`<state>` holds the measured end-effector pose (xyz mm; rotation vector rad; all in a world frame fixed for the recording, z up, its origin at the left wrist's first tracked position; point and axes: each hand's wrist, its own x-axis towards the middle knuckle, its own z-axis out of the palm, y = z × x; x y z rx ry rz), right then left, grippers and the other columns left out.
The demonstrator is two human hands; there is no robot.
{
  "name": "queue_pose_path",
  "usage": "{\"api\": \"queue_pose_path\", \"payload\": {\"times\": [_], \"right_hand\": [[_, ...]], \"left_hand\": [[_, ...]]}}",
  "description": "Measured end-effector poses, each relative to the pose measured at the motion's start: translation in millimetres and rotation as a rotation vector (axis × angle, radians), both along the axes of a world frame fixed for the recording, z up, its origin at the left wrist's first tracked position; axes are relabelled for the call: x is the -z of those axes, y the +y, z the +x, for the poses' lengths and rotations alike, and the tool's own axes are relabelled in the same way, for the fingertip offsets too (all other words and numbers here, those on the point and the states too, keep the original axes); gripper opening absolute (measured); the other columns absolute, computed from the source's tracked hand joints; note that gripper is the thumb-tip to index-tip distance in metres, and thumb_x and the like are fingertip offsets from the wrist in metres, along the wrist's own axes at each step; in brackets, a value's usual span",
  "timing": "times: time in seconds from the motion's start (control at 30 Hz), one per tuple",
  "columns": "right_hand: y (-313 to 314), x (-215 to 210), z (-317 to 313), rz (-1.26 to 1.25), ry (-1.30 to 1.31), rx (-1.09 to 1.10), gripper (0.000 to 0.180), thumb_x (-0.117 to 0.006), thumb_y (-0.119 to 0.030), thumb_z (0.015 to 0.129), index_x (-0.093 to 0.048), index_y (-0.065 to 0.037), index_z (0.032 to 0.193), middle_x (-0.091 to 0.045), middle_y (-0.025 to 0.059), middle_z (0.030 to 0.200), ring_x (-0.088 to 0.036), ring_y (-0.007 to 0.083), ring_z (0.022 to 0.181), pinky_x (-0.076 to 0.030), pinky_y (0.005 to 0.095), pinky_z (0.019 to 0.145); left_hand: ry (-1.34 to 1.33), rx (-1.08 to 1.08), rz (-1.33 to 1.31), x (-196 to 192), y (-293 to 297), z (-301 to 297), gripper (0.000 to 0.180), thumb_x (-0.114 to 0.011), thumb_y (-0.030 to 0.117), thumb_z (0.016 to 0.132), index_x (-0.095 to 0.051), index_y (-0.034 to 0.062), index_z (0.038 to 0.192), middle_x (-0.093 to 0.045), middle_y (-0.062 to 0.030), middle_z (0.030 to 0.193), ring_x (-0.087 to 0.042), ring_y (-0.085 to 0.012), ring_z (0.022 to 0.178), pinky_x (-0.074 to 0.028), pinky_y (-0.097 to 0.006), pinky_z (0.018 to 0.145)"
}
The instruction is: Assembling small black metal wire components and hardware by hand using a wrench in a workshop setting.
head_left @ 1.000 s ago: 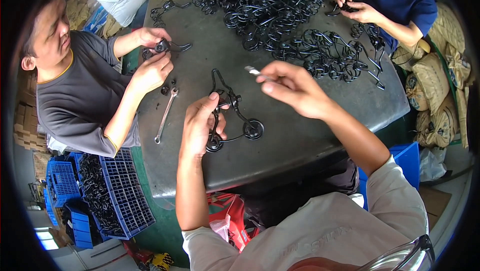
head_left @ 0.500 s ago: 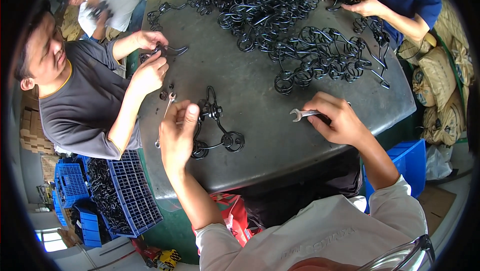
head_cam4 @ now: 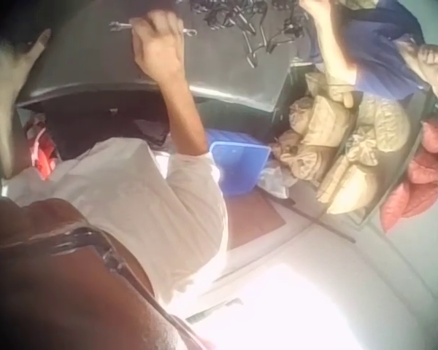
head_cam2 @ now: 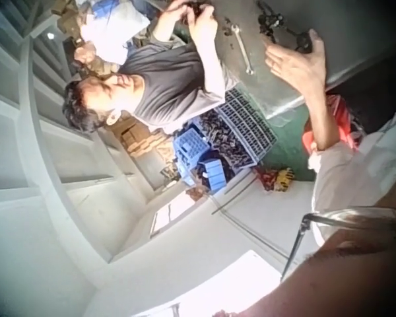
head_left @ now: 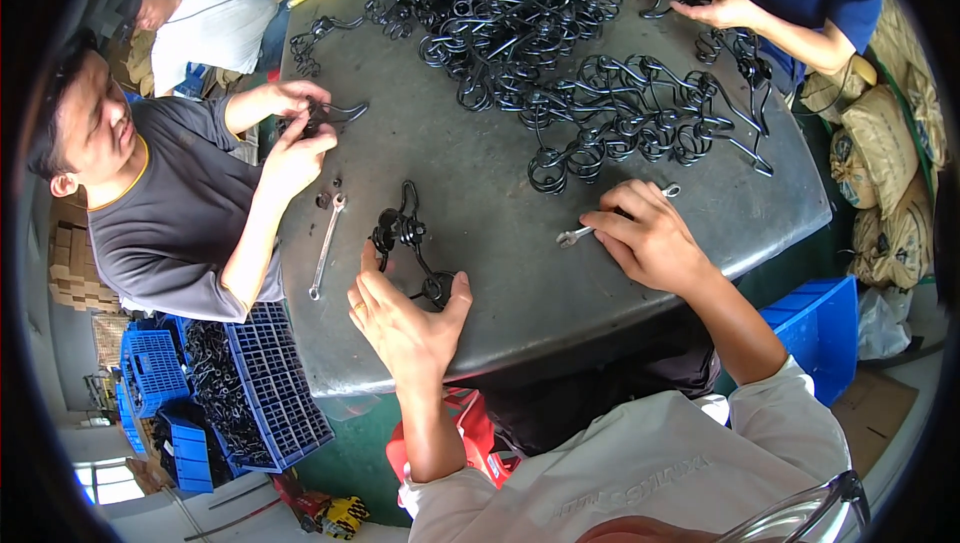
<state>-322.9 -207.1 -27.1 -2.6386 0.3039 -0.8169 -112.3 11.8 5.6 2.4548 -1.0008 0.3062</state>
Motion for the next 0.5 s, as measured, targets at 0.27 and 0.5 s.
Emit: {"api": "queue_pose_path", "payload": {"times": [0.27,0.5], "right_hand": [[0.8,3.6,-2.3,0.049,-0.022,0.039,0.023,-0.074,-0.005,0.084,-0.072,-0.005,0.107,-0.064,0.0092,0.104,-0.062,0.0298,0.101,-0.049,0.0413,0.086],[-3.8,6.1,-5.1,0.049,-0.033,0.029,0.019,-0.074,-0.004,0.085,-0.071,-0.004,0.104,-0.063,0.0084,0.102,-0.062,0.0291,0.098,-0.049,0.0404,0.086]], "left_hand": [[0.033,0.155,0.039,-0.2,28.3,56.1,0.09,-0.072,0.012,0.063,-0.043,0.0002,0.148,-0.049,-0.0221,0.146,-0.036,-0.0427,0.147,-0.016,-0.061,0.126],[-0.008,0.208,-0.045,8.2,33.6,72.2,0.086,-0.068,0.002,0.064,-0.045,0.0002,0.147,-0.052,-0.023,0.142,-0.039,-0.044,0.143,-0.028,-0.056,0.122]]}}
